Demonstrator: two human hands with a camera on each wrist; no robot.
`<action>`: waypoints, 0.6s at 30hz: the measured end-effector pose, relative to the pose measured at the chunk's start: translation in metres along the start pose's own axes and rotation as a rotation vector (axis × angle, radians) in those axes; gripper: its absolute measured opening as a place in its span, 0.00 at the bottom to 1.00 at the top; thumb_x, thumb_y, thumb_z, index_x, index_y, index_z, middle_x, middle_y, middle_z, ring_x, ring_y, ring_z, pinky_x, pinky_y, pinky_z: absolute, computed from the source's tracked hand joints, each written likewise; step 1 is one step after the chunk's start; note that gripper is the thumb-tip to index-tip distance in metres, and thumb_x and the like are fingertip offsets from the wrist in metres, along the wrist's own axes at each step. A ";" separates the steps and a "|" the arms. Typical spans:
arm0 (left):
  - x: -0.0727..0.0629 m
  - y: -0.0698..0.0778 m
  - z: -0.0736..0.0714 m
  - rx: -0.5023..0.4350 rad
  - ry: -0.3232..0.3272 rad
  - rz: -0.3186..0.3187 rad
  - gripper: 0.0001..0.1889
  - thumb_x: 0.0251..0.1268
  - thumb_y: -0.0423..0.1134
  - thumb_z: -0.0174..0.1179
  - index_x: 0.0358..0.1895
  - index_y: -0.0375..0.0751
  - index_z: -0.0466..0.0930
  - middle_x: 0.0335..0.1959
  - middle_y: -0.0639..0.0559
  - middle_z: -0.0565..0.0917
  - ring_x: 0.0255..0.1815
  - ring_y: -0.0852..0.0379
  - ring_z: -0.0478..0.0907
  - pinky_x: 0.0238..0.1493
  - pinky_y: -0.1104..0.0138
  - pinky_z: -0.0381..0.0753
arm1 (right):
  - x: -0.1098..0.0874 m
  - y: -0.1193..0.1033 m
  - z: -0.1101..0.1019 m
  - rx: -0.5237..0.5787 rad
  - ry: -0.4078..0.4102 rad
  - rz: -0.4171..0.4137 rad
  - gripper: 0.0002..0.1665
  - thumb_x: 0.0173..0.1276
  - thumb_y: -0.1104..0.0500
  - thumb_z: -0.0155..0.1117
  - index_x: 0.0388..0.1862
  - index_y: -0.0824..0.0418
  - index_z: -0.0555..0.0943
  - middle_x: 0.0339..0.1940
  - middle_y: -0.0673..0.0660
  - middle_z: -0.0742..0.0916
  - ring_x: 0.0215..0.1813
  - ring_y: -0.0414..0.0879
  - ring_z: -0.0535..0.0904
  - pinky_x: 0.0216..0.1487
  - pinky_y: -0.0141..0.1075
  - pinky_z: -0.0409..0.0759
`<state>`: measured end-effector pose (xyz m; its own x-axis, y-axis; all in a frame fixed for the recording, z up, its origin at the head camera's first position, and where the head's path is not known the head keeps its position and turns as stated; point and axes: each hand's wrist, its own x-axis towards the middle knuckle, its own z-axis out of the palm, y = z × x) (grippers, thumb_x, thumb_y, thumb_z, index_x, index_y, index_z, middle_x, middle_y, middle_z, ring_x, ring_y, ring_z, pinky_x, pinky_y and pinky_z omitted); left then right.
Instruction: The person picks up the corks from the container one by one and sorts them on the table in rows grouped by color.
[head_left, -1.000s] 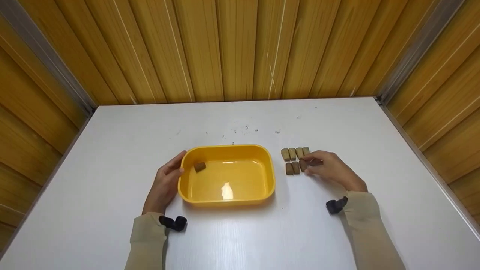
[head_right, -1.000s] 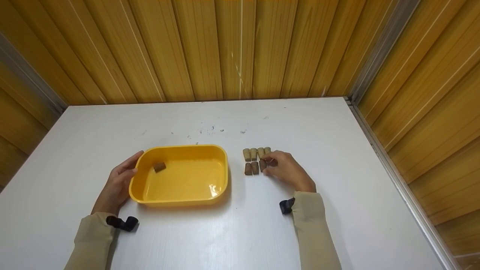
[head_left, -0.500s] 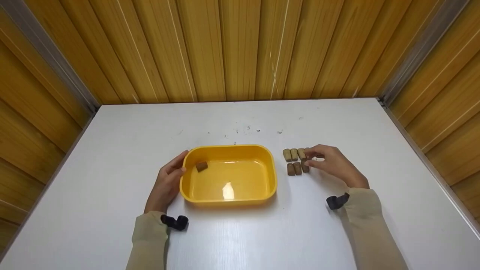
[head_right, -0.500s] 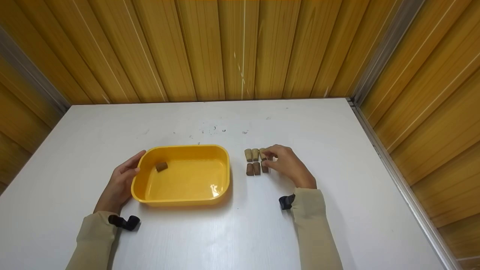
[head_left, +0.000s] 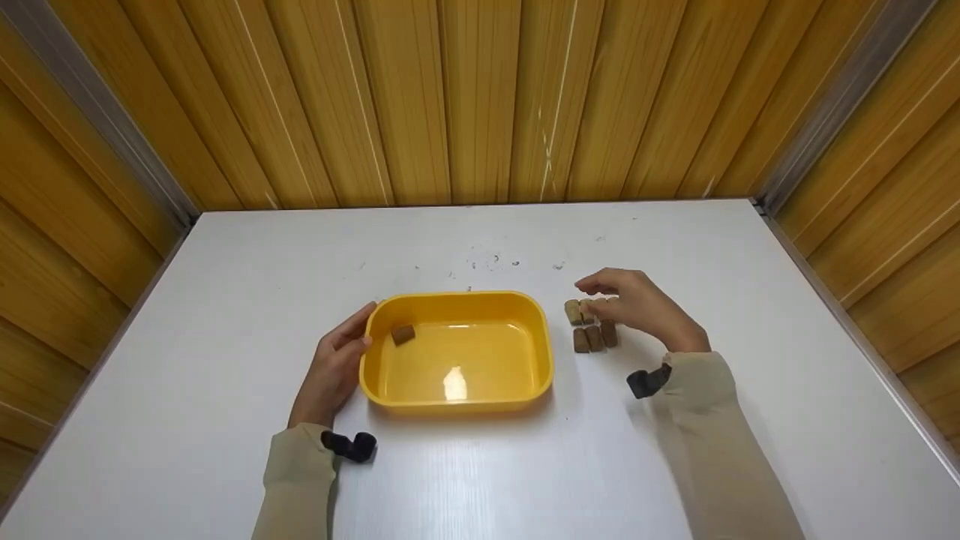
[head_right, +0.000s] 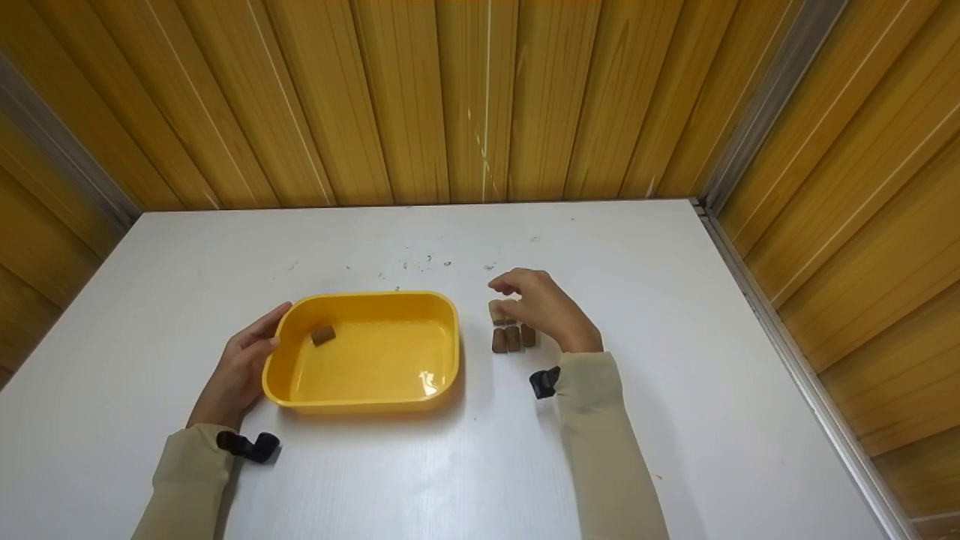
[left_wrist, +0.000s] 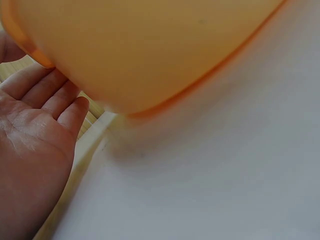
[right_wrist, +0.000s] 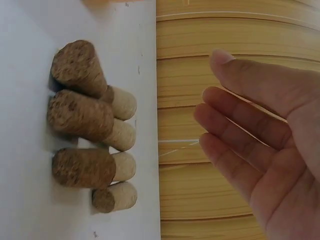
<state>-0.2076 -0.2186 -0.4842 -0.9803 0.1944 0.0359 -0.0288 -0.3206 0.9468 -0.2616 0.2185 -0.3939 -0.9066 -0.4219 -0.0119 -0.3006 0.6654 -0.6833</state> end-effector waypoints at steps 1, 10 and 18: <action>0.000 0.000 0.000 0.000 -0.001 0.000 0.30 0.69 0.27 0.47 0.74 0.35 0.54 0.75 0.49 0.61 0.77 0.56 0.56 0.70 0.72 0.66 | 0.003 -0.004 0.000 -0.006 -0.007 0.002 0.21 0.66 0.62 0.63 0.58 0.62 0.79 0.58 0.62 0.82 0.61 0.58 0.76 0.63 0.55 0.76; 0.000 0.000 0.001 -0.007 0.004 -0.001 0.30 0.69 0.27 0.47 0.74 0.35 0.55 0.75 0.50 0.61 0.77 0.57 0.55 0.70 0.72 0.65 | 0.026 -0.043 0.009 -0.026 -0.064 -0.070 0.22 0.63 0.57 0.67 0.56 0.60 0.80 0.56 0.59 0.84 0.57 0.53 0.79 0.63 0.49 0.77; 0.000 0.000 0.001 0.014 0.010 -0.005 0.30 0.69 0.27 0.47 0.74 0.36 0.55 0.75 0.50 0.62 0.76 0.56 0.56 0.70 0.72 0.65 | 0.047 -0.068 0.028 -0.004 -0.141 -0.128 0.20 0.65 0.57 0.66 0.55 0.60 0.81 0.55 0.58 0.85 0.57 0.51 0.80 0.62 0.47 0.78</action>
<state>-0.2072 -0.2174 -0.4835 -0.9821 0.1864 0.0276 -0.0315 -0.3066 0.9513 -0.2754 0.1363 -0.3686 -0.8104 -0.5852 -0.0275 -0.4125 0.6032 -0.6826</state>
